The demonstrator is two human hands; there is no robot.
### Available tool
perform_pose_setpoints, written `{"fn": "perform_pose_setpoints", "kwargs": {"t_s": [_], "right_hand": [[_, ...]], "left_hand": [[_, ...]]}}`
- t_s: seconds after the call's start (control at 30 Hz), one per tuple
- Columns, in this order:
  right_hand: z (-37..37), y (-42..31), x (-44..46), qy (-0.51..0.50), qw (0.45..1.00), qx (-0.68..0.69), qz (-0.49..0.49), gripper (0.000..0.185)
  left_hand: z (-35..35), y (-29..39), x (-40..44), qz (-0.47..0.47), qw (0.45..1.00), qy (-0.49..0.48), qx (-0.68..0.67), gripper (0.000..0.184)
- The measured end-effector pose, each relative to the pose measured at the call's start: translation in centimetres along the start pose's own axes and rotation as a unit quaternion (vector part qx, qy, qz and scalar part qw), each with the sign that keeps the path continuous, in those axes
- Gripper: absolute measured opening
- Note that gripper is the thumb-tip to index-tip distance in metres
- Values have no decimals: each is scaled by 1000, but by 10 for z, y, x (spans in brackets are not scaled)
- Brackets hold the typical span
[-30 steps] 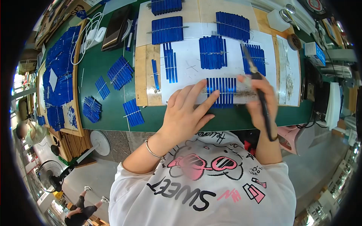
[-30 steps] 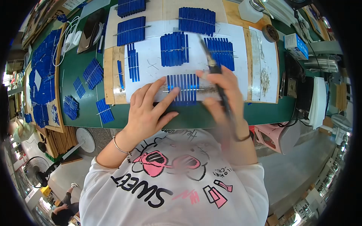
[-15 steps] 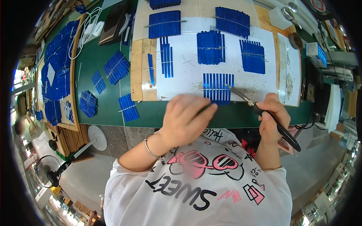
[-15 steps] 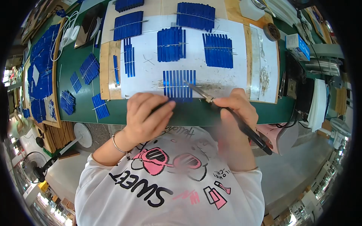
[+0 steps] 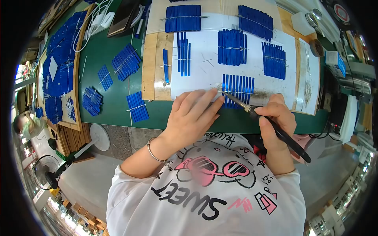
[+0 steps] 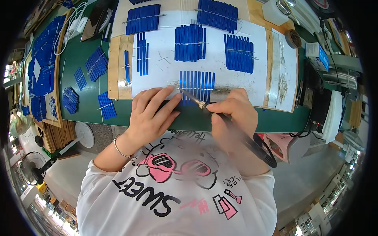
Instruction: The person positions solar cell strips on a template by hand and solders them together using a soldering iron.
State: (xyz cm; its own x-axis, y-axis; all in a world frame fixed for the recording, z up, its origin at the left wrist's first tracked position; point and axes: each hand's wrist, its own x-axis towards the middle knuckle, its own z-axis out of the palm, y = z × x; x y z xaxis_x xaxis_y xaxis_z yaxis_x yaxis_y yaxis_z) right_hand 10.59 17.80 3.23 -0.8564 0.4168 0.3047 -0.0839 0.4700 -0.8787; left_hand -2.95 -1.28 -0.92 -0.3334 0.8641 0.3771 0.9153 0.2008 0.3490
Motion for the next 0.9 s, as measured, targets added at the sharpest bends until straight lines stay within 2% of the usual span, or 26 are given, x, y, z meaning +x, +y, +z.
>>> {"fn": "perform_pose_setpoints", "kwargs": {"t_s": [0.4,0.53,0.57,0.8,0.87,0.9], "right_hand": [[0,-3,5,-7,999,-28,-31,11],[1,-4,4,3,1000,-10,-5,14],[1,-5,5,-2,1000,-19,-17,9],[0,-2,5,8,999,-31,-42,10],[0,-2,2,14,999,-20,-25,9],[1,-3,1,20,1000,-9,-9,15]], "left_hand": [[2,-2,0,24,999,6,23,50],[2,-2,-1,25,999,3,21,51],[2,-2,-1,24,1000,2,19,51],[2,-2,-1,26,999,0,23,50],[2,-1,-1,24,999,-5,23,50],[2,-1,-1,24,999,-6,23,50]]}}
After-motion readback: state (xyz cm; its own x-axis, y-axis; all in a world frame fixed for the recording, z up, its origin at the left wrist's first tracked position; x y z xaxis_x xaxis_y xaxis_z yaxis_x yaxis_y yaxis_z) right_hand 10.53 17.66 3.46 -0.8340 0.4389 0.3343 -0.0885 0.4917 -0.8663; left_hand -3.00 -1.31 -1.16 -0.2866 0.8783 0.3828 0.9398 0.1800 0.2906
